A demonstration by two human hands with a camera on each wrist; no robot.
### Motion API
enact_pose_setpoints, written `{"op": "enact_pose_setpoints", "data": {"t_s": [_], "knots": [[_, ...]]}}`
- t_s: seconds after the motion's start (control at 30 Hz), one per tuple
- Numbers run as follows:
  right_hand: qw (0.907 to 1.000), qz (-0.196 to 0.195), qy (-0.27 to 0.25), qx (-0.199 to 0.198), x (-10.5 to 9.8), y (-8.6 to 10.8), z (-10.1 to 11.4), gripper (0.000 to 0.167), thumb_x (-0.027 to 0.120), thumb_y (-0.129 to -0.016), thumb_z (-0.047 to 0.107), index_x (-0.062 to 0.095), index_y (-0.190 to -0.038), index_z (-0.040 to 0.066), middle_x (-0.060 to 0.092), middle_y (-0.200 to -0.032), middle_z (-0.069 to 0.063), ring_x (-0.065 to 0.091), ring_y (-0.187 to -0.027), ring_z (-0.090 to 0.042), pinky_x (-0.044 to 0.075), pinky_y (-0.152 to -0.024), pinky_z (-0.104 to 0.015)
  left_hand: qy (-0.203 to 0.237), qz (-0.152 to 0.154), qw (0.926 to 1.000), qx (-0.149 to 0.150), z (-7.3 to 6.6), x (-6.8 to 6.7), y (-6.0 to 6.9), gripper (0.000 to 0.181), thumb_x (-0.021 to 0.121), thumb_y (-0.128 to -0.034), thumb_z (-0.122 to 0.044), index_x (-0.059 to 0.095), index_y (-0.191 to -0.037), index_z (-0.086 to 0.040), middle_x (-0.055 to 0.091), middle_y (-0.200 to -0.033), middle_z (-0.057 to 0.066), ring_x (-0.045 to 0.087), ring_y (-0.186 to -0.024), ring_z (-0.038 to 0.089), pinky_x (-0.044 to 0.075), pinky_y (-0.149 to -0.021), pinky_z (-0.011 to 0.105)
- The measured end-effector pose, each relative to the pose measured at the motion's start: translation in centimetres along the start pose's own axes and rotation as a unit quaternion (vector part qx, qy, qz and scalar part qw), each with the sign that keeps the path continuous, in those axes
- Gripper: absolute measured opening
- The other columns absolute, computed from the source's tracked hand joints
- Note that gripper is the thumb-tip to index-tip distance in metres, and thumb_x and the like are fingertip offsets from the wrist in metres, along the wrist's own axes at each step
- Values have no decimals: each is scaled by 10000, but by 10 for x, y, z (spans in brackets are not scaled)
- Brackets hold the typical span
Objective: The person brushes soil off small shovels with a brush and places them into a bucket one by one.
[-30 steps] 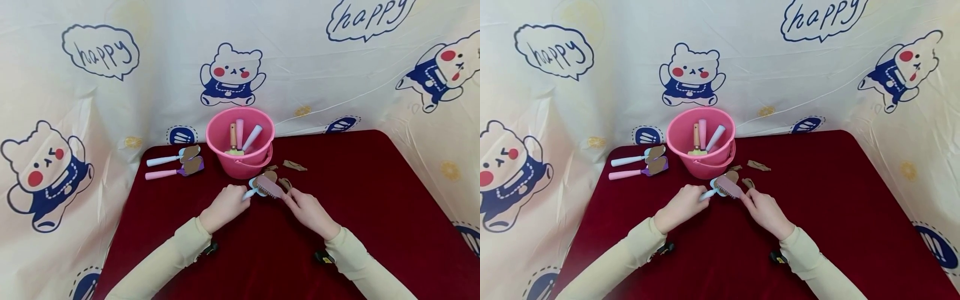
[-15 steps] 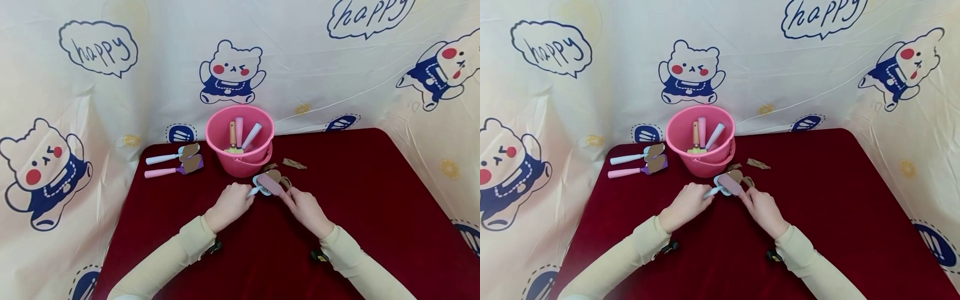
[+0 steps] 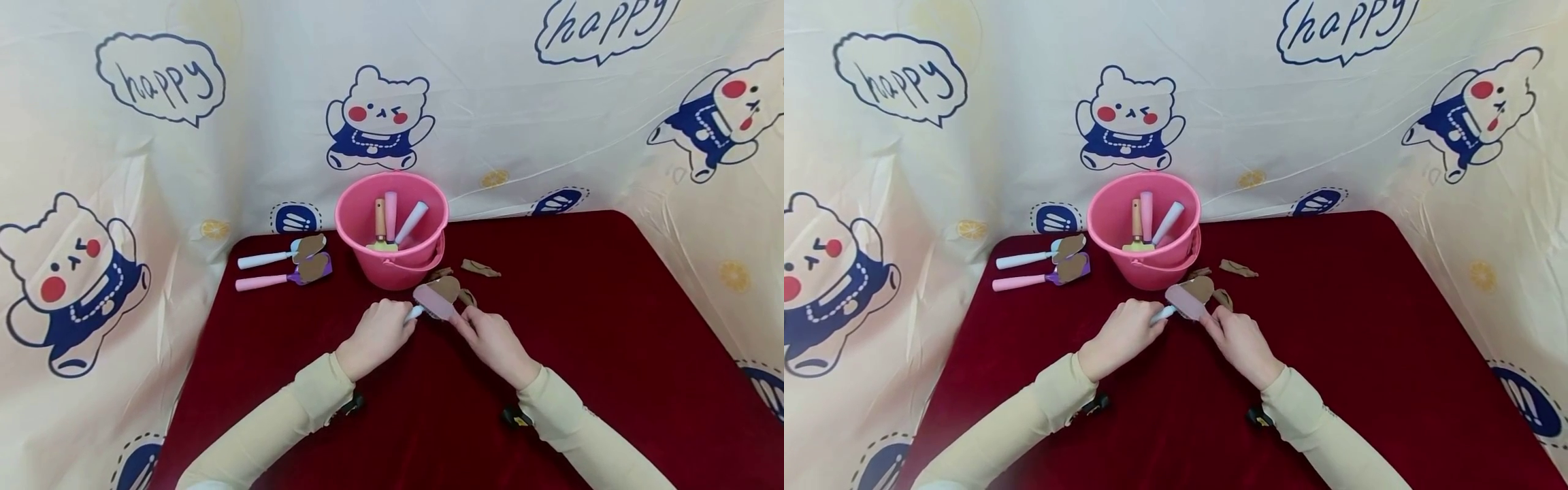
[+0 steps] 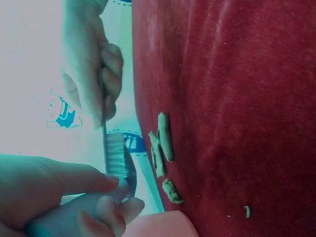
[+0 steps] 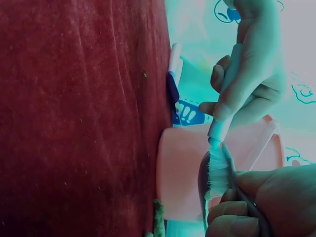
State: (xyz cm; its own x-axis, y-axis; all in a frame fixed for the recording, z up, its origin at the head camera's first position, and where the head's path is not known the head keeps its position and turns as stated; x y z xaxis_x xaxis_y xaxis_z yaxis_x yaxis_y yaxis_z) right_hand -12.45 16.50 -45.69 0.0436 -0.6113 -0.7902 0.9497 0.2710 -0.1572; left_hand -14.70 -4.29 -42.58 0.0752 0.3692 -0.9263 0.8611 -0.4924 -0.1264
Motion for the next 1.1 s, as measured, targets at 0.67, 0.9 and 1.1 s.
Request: {"op": "enact_pose_setpoints", "data": {"t_s": [0.67, 0.9, 1.1], "knots": [[9999, -27, 79, 87, -2, -1, 2, 288, 617, -1064, 244, 575, -807, 121, 394, -575, 82, 358, -484, -56, 354, -465, -239, 31, -29, 9999, -98, 5, -3, -2, 372, 725, -957, -93, 500, -662, -125, 402, -555, -37, 471, -493, 113, 401, -432, 275], [9987, -171, 247, 408, -5, -3, -3, 295, 616, -1063, 252, 569, -813, 102, 412, -583, 59, 388, -500, -96, 367, -481, -265, 20, 3, 9999, -115, 5, -1, -3, 379, 708, -969, -98, 491, -659, -125, 382, -549, -43, 444, -484, 100, 369, -427, 257], [9996, -78, 50, 259, -4, -3, 0, 282, 601, -1072, 262, 578, -834, 112, 401, -581, 69, 372, -488, -72, 357, -466, -252, -3, 89, 9997, -215, 6, 0, -1, 370, 718, -966, -108, 499, -668, -125, 388, -554, -37, 459, -487, 106, 384, -427, 262]]}}
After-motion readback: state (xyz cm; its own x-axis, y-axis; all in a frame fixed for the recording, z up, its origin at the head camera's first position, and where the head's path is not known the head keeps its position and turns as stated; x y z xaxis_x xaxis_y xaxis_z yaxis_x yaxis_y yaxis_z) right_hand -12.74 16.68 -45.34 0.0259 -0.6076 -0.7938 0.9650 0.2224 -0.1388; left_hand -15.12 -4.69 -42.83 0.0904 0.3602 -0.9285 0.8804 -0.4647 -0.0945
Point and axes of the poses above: each hand's wrist, its own y-axis away from the middle knuckle, its own x-axis out of the palm, z = x × y, the point moved 3 cm from there along -y, towards the middle knuckle
